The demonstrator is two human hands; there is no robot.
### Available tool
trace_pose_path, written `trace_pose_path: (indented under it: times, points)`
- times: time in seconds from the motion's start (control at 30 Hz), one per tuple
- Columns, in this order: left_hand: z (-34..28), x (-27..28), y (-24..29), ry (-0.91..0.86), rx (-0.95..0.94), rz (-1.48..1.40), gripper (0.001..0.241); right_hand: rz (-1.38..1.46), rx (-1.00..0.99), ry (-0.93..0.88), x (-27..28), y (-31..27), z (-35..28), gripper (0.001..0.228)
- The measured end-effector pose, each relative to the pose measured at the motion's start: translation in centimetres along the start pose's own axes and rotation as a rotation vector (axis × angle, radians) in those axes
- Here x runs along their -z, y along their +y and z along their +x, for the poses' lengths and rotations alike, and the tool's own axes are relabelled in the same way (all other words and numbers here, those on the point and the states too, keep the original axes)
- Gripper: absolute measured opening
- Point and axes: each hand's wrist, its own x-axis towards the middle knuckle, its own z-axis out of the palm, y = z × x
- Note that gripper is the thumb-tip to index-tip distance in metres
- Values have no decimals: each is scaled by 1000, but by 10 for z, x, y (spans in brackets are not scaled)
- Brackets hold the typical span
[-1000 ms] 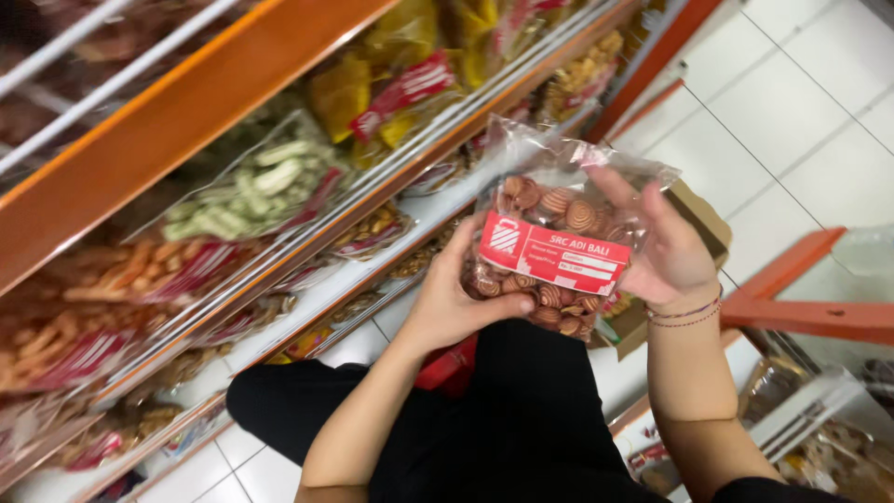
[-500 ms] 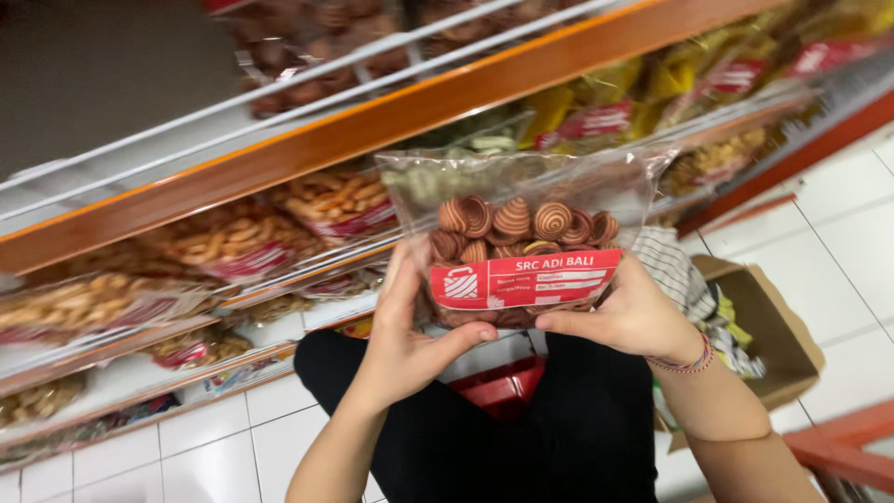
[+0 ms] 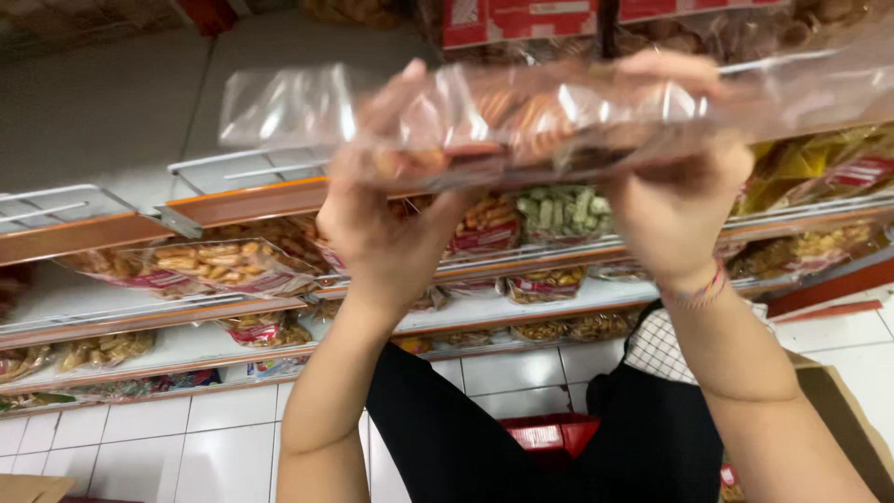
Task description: The person wipes down store shelves with a cloth and organizes bags of snacks from a box onto the shelves.
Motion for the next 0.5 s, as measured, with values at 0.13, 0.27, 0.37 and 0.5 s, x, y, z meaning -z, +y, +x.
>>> trace_pose_path:
  times: [0.13, 0.27, 0.37, 0.5]
  points:
    - [38, -6, -28, -67, -156, 209, 78, -109, 66, 25, 1, 31, 22, 15]
    - [43, -11, -39, -101, -140, 126, 75, -164, -107, 65, -1, 46, 20, 23]
    - [38, -7, -49, -35, -130, 67, 76, -97, 47, 27, -9, 51, 16, 24]
    - [24, 20, -62, 84, -218, 94, 75, 8, 187, 33, -37, 56, 13, 46]
